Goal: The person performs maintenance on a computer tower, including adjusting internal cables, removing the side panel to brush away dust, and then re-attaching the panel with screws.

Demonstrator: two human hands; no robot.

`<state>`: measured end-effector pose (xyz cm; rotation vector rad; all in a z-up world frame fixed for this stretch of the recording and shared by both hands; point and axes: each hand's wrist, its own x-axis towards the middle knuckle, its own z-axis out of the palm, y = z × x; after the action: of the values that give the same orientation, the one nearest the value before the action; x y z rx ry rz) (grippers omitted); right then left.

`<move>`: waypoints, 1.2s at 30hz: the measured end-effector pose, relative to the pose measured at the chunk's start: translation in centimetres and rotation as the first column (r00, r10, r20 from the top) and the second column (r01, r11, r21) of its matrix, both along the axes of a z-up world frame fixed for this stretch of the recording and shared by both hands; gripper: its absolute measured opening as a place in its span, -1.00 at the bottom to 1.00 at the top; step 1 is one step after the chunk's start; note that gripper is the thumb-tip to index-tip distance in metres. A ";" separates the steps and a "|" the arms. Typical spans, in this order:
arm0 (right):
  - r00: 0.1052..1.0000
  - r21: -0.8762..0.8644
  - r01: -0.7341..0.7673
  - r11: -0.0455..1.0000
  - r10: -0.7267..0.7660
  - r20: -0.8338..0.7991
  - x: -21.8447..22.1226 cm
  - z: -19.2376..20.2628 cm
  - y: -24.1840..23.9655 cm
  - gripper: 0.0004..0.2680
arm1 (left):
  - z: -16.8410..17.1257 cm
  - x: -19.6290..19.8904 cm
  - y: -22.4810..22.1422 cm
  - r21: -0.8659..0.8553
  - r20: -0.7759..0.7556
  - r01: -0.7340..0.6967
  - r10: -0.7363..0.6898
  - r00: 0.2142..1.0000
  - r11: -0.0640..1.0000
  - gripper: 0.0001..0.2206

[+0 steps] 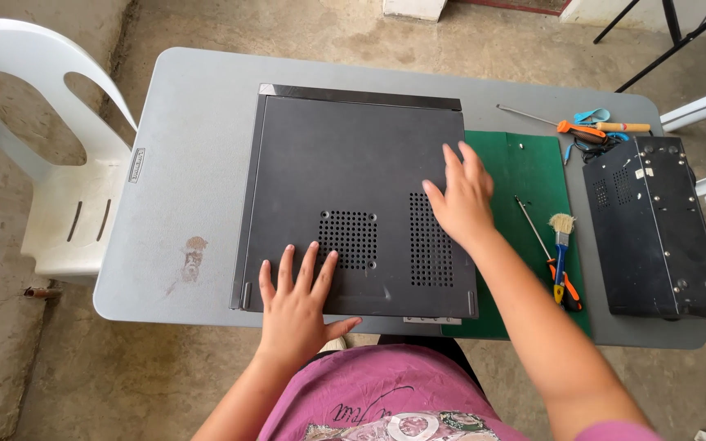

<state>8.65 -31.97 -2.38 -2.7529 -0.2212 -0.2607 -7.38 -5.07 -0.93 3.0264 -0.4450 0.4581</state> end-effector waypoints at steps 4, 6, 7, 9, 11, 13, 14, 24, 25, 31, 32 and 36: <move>0.975 -0.004 -0.077 0.997 0.074 -0.211 7.8 1.3 3.8 -0.53 | -1.8 0.2 0.5 0.060 0.099 0.008 -0.014 0.995 0.998 -0.08; 0.941 -0.006 -0.162 0.987 0.152 -0.302 12.1 1.4 5.2 -0.49 | -2.1 0.3 0.5 0.057 0.124 0.028 -0.035 0.992 0.998 -0.08; 0.941 -0.006 -0.168 0.986 0.159 -0.300 13.6 1.0 5.6 -0.49 | -2.1 0.3 0.4 0.056 0.126 0.022 -0.028 0.992 0.998 -0.08; 0.927 -0.029 -0.219 0.975 0.198 -0.319 16.7 0.2 6.8 -0.48 | -1.9 0.4 0.3 -0.025 0.173 0.032 -0.027 0.985 0.999 -0.12; 0.929 -0.029 -0.152 0.988 0.133 -0.346 16.5 1.2 7.9 -0.49 | -2.1 0.6 0.1 -0.028 0.184 0.027 -0.021 0.983 0.999 -0.13; 0.923 -0.033 -0.082 0.996 0.064 -0.379 16.1 2.0 8.3 -0.48 | -2.2 0.6 0.0 -0.034 0.190 0.024 -0.017 0.982 0.999 -0.14; 0.913 -0.011 -0.094 0.995 0.082 -0.399 15.9 2.2 8.1 -0.47 | -2.2 0.6 0.0 -0.014 0.191 0.034 -0.030 0.981 0.999 -0.14; 0.897 -0.061 -0.089 0.994 0.053 -0.439 15.8 2.3 7.9 -0.29 | -1.3 1.2 1.0 -0.002 0.052 0.080 -0.079 0.995 0.997 -0.05; 0.894 -0.061 -0.084 0.995 0.048 -0.445 15.5 1.7 7.7 -0.29 | -1.1 1.2 0.8 -0.003 0.045 0.085 -0.085 0.995 0.996 -0.05; 0.902 0.132 -0.275 0.952 0.303 -0.307 10.3 1.8 6.9 -0.50 | 0.4 2.0 2.1 -0.048 -0.052 0.063 -0.066 0.996 0.997 -0.08; 0.926 0.153 -0.319 0.935 0.342 -0.158 8.7 1.3 6.5 -0.48 | 0.7 2.3 2.7 -0.053 -0.159 -0.069 0.059 0.985 0.996 -0.08; 0.930 0.137 -0.368 0.920 0.361 0.072 1.6 0.9 3.3 -0.47 | 0.9 3.8 6.2 -0.122 -0.396 -0.453 0.375 0.838 0.883 -0.09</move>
<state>10.25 -28.70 -1.46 -2.4982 -0.6902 -0.2276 -3.54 1.15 -0.02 2.8853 0.2794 -0.0536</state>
